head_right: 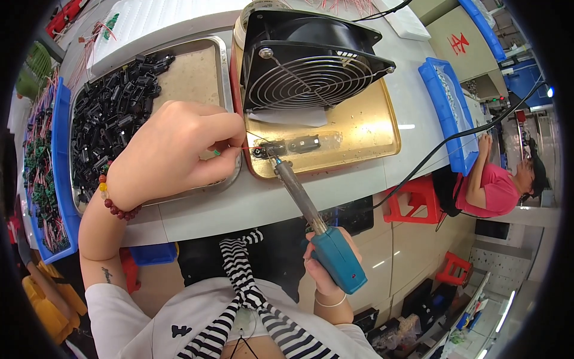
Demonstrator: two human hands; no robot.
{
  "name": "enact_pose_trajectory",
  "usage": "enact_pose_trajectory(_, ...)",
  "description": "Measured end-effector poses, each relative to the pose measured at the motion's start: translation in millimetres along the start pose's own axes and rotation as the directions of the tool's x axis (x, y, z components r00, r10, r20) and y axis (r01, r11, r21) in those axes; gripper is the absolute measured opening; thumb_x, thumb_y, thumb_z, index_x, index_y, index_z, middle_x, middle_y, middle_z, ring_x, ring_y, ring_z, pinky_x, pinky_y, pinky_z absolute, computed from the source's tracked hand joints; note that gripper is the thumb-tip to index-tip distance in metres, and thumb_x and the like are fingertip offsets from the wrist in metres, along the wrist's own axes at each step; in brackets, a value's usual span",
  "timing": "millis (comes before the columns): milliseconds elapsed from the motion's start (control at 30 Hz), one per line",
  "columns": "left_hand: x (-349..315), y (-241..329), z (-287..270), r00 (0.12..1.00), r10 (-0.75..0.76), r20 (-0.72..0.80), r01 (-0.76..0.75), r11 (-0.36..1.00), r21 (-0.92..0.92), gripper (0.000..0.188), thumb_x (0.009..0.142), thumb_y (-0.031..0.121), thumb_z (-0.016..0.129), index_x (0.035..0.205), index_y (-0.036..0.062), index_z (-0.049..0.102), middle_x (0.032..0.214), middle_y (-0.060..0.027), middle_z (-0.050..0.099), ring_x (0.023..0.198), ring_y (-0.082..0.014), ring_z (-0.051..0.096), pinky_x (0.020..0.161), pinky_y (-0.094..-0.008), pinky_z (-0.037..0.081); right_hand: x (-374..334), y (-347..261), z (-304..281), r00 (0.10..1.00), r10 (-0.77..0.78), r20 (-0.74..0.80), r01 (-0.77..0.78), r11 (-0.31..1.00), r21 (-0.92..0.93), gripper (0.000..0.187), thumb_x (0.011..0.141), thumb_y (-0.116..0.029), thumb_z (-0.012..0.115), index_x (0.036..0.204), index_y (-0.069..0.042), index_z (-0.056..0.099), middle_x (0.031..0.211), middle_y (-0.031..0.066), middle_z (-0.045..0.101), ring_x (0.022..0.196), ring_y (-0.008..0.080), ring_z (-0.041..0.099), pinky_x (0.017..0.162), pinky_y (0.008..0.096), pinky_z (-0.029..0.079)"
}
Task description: The person solders wires and components onto small circuit boards using a soldering iron.
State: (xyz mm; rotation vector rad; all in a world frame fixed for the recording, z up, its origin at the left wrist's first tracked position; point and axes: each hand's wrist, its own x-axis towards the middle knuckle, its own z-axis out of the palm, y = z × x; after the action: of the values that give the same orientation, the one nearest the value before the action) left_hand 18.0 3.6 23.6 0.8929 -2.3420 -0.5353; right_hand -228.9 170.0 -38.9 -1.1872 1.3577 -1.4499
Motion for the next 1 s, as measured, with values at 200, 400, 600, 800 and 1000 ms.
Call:
enact_pose_trajectory(200,0.7,-1.2,2.2,1.0,0.006,-0.004,-0.006,1.0,-0.016,0.007,0.069,0.004,0.06,0.072,0.0017,0.054,0.064,-0.0122,0.057,0.059,-0.0307,0.057,0.053,-0.0376,0.046,-4.2,6.1,-8.5,0.998,0.063,0.006,-0.063,0.982,0.176,0.052,0.064,-0.016,0.077,0.103,0.01,0.053,0.093,0.0197,0.063,0.06,0.0177,0.06,0.053,0.0247,0.049)
enact_pose_trajectory(400,1.6,-0.6,0.0,1.0,0.013,0.0,-0.013,1.0,-0.016,0.007,0.069,0.005,0.061,0.072,0.0018,0.054,0.063,-0.0119,0.056,0.058,-0.0304,0.057,0.053,-0.0373,0.045,-3.7,4.9,-8.0,0.998,0.056,-0.004,-0.055,0.984,0.172,0.05,0.064,-0.014,0.076,0.102,0.011,0.054,0.093,0.0195,0.063,0.06,0.018,0.06,0.052,0.0244,0.049)
enact_pose_trajectory(600,1.4,-0.2,-0.5,1.0,0.017,-0.003,-0.017,1.0,-0.016,0.007,0.069,0.005,0.061,0.071,0.0021,0.055,0.063,-0.0114,0.056,0.058,-0.0297,0.057,0.053,-0.0365,0.046,0.7,1.1,-0.7,1.0,-0.026,0.0,0.026,0.999,-0.042,0.037,0.066,-0.018,0.071,0.091,0.009,0.063,0.072,0.0111,0.063,0.057,0.0151,0.055,0.055,0.0247,0.043)
enact_pose_trajectory(800,0.8,0.0,-1.7,1.0,0.015,-0.006,-0.015,1.0,-0.006,0.007,0.069,0.005,0.061,0.071,0.0023,0.055,0.063,-0.0112,0.056,0.058,-0.0293,0.057,0.052,-0.0358,0.046,0.9,0.5,1.8,0.998,-0.059,-0.014,0.057,0.993,-0.104,0.037,0.065,-0.019,0.069,0.09,0.008,0.064,0.064,0.0081,0.061,0.056,0.0143,0.053,0.055,0.0245,0.041)
enact_pose_trajectory(1000,0.9,-1.6,0.3,0.999,0.028,-0.016,-0.028,1.0,-0.003,0.007,0.069,0.004,0.061,0.072,0.0022,0.055,0.062,-0.0114,0.056,0.057,-0.0296,0.056,0.052,-0.0362,0.045,0.4,4.0,-0.8,0.999,-0.042,0.004,0.042,0.998,0.039,0.042,0.066,-0.018,0.071,0.093,0.012,0.062,0.078,0.0132,0.059,0.055,0.0155,0.057,0.048,0.0224,0.044)
